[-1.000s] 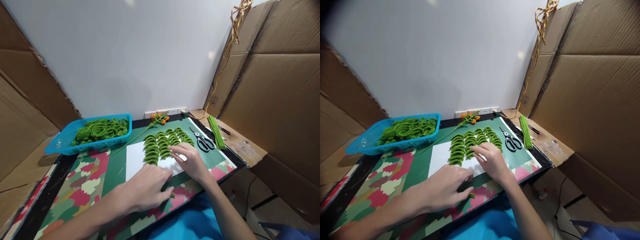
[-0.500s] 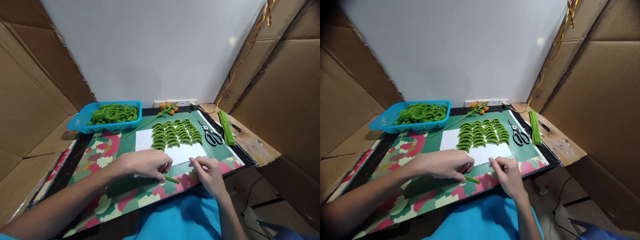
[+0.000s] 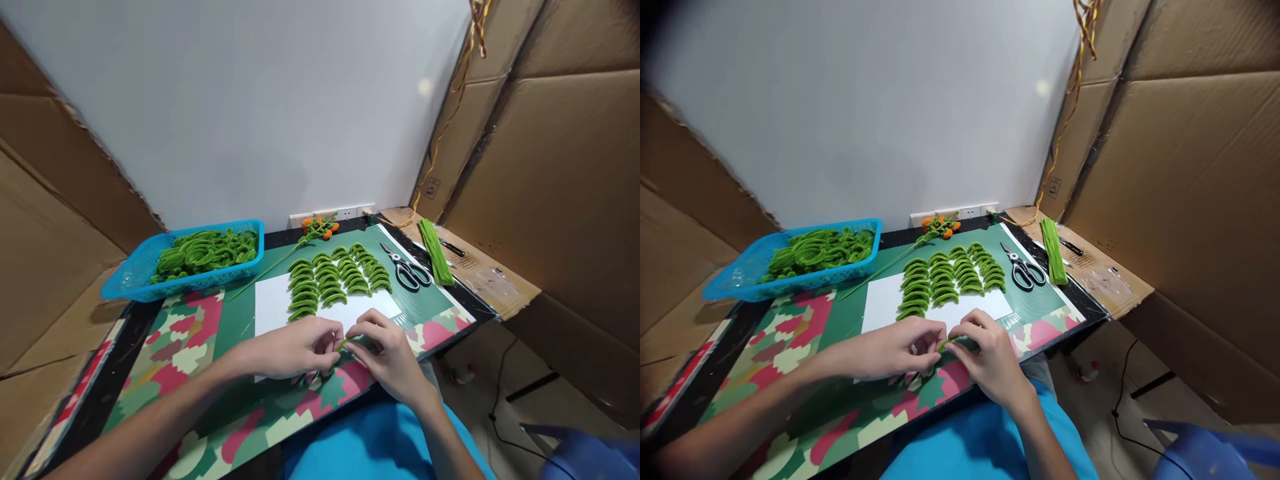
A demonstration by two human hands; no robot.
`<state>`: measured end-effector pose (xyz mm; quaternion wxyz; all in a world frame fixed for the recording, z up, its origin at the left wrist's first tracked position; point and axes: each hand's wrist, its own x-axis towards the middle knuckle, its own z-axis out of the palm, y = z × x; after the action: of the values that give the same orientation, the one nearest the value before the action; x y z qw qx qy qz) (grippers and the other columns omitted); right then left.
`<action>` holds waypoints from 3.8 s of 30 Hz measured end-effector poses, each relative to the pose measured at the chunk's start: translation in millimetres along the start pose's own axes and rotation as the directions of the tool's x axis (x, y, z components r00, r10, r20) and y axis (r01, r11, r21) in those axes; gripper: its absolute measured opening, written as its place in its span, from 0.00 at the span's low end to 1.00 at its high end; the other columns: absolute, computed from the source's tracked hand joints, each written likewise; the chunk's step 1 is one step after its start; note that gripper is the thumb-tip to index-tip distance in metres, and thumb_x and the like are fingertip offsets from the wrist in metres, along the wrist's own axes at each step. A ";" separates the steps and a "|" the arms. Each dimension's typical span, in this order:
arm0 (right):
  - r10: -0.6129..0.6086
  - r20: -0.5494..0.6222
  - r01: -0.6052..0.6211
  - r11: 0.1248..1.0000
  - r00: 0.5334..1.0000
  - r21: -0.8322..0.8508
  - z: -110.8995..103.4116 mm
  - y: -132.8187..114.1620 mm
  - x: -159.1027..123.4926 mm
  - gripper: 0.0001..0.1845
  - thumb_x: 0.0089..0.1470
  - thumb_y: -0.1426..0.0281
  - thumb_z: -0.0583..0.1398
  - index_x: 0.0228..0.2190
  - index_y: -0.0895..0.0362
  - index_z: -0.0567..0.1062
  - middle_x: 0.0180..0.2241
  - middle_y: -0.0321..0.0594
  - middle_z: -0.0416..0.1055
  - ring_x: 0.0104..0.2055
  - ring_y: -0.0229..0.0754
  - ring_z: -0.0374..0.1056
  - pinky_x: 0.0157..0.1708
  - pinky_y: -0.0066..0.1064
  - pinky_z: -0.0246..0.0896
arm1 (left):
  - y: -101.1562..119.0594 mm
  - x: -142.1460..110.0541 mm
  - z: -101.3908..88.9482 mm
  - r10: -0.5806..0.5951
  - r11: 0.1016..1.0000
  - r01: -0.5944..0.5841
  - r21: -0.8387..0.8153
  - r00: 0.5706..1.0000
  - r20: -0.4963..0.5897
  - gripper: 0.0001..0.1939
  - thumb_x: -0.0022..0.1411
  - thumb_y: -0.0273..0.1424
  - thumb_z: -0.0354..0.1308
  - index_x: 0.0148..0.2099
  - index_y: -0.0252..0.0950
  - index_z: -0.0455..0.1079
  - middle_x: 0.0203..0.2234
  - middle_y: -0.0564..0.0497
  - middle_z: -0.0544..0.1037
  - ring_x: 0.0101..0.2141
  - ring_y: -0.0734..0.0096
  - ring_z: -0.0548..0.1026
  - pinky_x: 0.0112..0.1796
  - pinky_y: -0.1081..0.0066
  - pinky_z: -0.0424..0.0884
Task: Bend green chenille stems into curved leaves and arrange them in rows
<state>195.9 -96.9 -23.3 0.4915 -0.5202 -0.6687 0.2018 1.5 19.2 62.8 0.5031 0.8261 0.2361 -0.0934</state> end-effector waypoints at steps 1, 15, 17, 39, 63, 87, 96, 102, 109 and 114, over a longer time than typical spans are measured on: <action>0.005 -0.003 -0.005 1.000 1.000 0.023 -1.5 0.8 0.7 0.03 0.67 0.70 0.65 0.41 0.52 0.82 0.38 0.38 0.74 0.38 0.41 0.70 0.37 0.30 0.63 | -3.4 3.3 1.9 -0.021 0.991 0.025 -0.129 0.999 0.036 0.09 0.71 0.37 0.58 0.40 0.39 0.65 0.27 0.54 0.77 0.22 0.72 0.72 0.22 0.74 0.64; 0.150 -0.028 -0.140 0.967 0.988 0.214 -9.8 -0.4 10.0 0.11 0.69 0.67 0.63 0.48 0.50 0.84 0.26 0.30 0.74 0.26 0.35 0.65 0.31 0.28 0.59 | -26.6 28.4 40.1 0.077 0.815 -0.245 -0.525 0.944 -0.321 0.18 0.70 0.45 0.67 0.44 0.35 0.69 0.26 0.48 0.85 0.16 0.71 0.79 0.15 0.81 0.70; 0.156 -0.053 -0.142 0.966 0.986 0.217 -9.1 0.4 10.3 0.09 0.68 0.68 0.63 0.46 0.51 0.85 0.29 0.32 0.78 0.27 0.36 0.67 0.32 0.28 0.60 | -27.6 30.1 38.1 0.091 0.806 -0.238 -0.543 0.955 -0.283 0.20 0.68 0.46 0.68 0.43 0.35 0.68 0.27 0.46 0.86 0.17 0.69 0.81 0.15 0.81 0.70; -0.117 -0.237 0.023 0.930 0.965 -0.367 10.5 -1.5 2.5 0.25 0.71 0.72 0.59 0.63 0.40 0.76 0.76 0.36 0.54 0.68 0.56 0.56 0.64 0.57 0.67 | -37.1 31.3 36.9 0.194 0.816 -0.423 -0.395 0.843 -0.502 0.14 0.62 0.41 0.74 0.40 0.34 0.85 0.53 0.43 0.66 0.40 0.68 0.78 0.30 0.75 0.83; -0.218 -0.185 0.158 0.944 0.958 -0.291 5.3 -0.4 -0.7 0.17 0.71 0.76 0.57 0.54 0.50 0.80 0.70 0.44 0.65 0.67 0.54 0.59 0.62 0.56 0.69 | -27.0 23.7 33.3 0.248 0.854 -0.390 -0.346 0.888 -0.387 0.11 0.60 0.34 0.76 0.40 0.32 0.85 0.64 0.37 0.73 0.41 0.66 0.82 0.34 0.75 0.79; -0.128 -0.152 0.106 0.983 0.980 -0.147 2.4 -3.8 1.5 0.22 0.69 0.78 0.56 0.57 0.47 0.79 0.66 0.42 0.69 0.67 0.53 0.60 0.64 0.53 0.68 | -32.2 24.6 33.9 0.231 0.879 -0.365 -0.308 0.889 -0.396 0.15 0.59 0.35 0.77 0.46 0.35 0.87 0.57 0.39 0.79 0.31 0.74 0.79 0.30 0.75 0.76; -0.114 -0.157 0.086 0.981 0.981 -0.177 2.5 -4.8 0.5 0.25 0.68 0.78 0.57 0.60 0.46 0.77 0.67 0.43 0.67 0.67 0.54 0.61 0.64 0.54 0.69 | -40.0 27.2 33.3 0.170 0.838 -0.336 -0.430 0.910 -0.379 0.18 0.58 0.38 0.77 0.48 0.36 0.85 0.54 0.40 0.80 0.25 0.76 0.79 0.21 0.77 0.74; -0.115 -0.140 0.089 0.979 0.983 -0.182 3.6 -4.3 -1.5 0.27 0.70 0.76 0.57 0.65 0.43 0.72 0.68 0.42 0.66 0.67 0.53 0.62 0.63 0.51 0.71 | -37.2 25.9 31.4 0.183 0.847 -0.356 -0.395 0.893 -0.412 0.13 0.61 0.38 0.75 0.41 0.34 0.87 0.54 0.39 0.79 0.27 0.75 0.79 0.22 0.78 0.75; -0.113 -0.127 0.085 0.975 0.985 -0.206 5.5 -2.4 -2.2 0.28 0.71 0.73 0.57 0.68 0.42 0.69 0.69 0.43 0.66 0.68 0.54 0.61 0.64 0.55 0.69 | -35.9 24.3 32.1 0.228 0.830 -0.400 -0.390 0.880 -0.417 0.11 0.64 0.37 0.73 0.46 0.38 0.88 0.69 0.39 0.65 0.35 0.71 0.82 0.28 0.75 0.80; -0.114 -0.169 0.057 0.950 0.979 -0.308 8.0 -4.4 -0.8 0.31 0.70 0.74 0.57 0.70 0.42 0.67 0.76 0.42 0.49 0.74 0.57 0.53 0.66 0.56 0.67 | -38.9 24.4 31.2 0.202 0.833 -0.372 -0.409 0.893 -0.402 0.10 0.65 0.38 0.72 0.41 0.35 0.87 0.60 0.39 0.73 0.31 0.74 0.79 0.26 0.75 0.80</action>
<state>186.7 -97.4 -23.7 0.4745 -0.5760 -0.6651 0.0267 6.5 14.1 7.7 0.6495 0.7067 0.2064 0.1901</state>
